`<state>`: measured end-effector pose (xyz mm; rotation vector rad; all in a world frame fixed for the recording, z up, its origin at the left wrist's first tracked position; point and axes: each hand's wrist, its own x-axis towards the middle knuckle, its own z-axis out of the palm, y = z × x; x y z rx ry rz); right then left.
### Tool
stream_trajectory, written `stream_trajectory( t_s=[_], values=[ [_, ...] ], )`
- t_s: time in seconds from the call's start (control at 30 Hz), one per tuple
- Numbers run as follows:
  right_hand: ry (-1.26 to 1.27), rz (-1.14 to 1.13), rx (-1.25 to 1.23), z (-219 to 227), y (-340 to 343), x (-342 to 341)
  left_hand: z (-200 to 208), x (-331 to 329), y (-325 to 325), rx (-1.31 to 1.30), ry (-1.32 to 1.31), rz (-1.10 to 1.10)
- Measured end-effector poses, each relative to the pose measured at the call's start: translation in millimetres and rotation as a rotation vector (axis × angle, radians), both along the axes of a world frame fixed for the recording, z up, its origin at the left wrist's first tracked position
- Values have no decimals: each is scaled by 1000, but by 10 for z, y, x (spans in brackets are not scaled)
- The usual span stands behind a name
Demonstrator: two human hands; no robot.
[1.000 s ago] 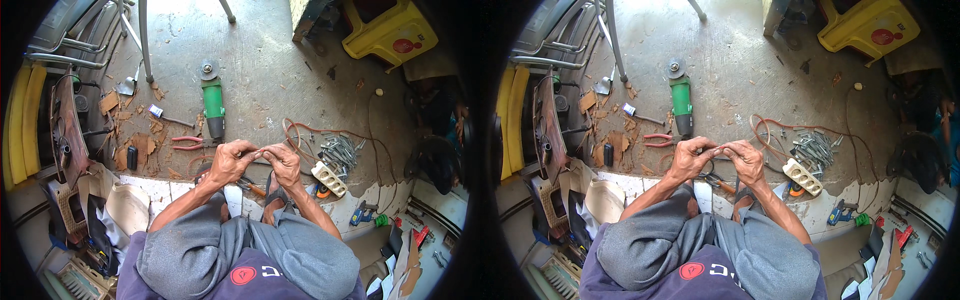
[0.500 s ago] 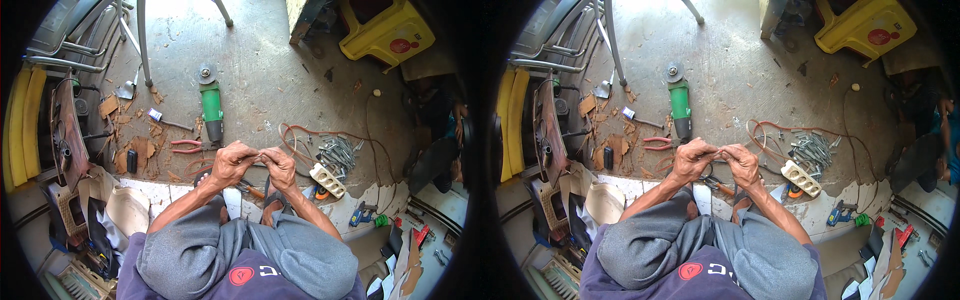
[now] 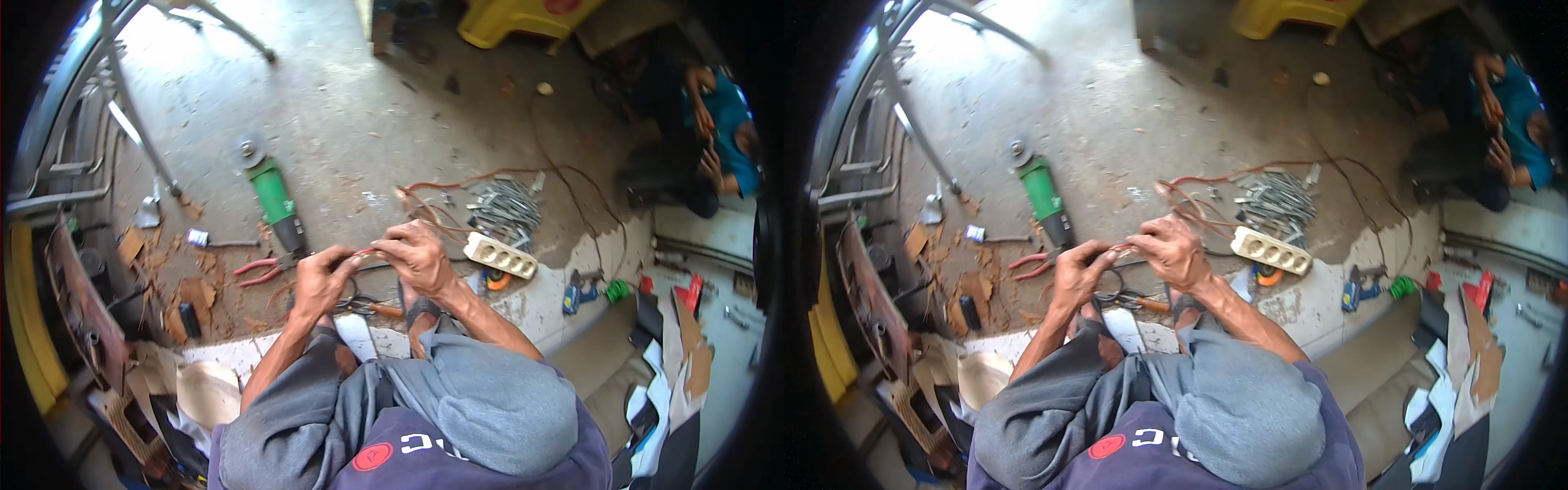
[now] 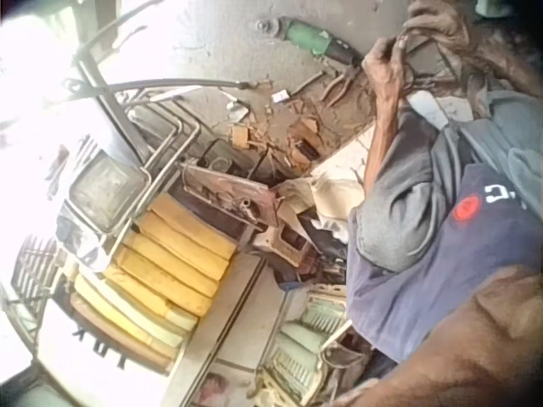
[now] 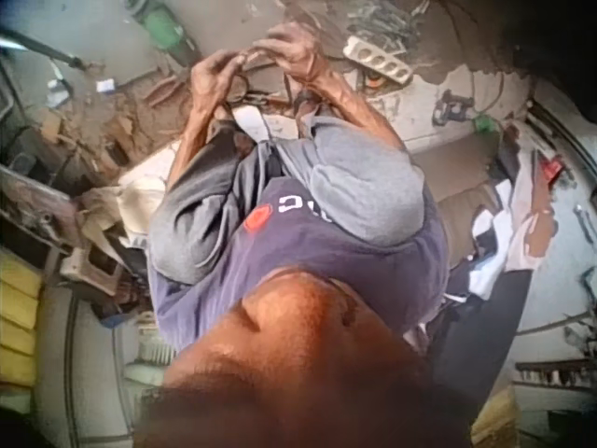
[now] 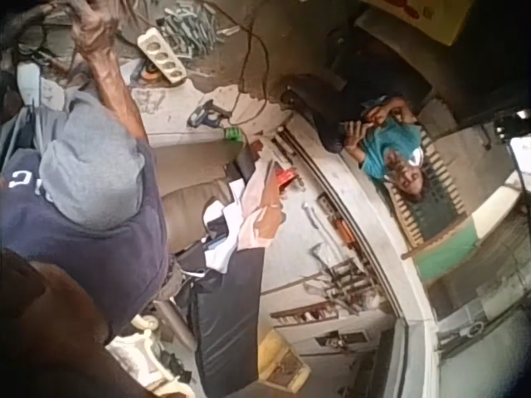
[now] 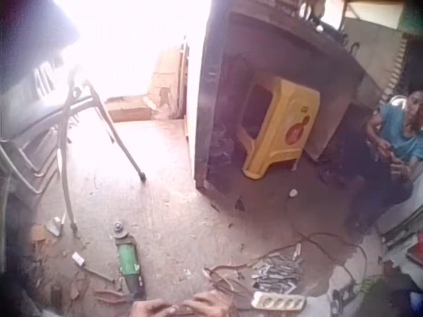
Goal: The person wires a power strip by stripping the insulation from wire ends and securing them to the internal terminals of the power strip using their hands and pliers.
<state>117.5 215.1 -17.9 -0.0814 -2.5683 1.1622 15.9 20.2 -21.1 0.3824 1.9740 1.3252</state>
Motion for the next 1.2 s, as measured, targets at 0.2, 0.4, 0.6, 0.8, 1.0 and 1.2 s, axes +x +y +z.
stream_trajectory(
  t_s=[0.2, 0.4, 0.6, 0.8, 1.0, 1.2],
  values=[
    [-391, -213, -56, -167, 220, 953, -2, -42, -80, -99, 49, 16],
    [-855, -540, 126, -625, 366, 1990, 74, -105, -36, -227, 231, -1],
    [-601, -224, -35, -321, 64, 1307, -106, -89, -133, -141, 238, 46],
    [-370, 149, 183, -586, -165, 570, -57, -59, -170, -194, 257, 48],
    [-500, 658, 286, -483, -612, 106, -39, -135, -353, -253, 196, 177],
    [-563, 708, 236, -679, -853, 377, -124, -123, -373, -131, 112, 266]
  ],
)
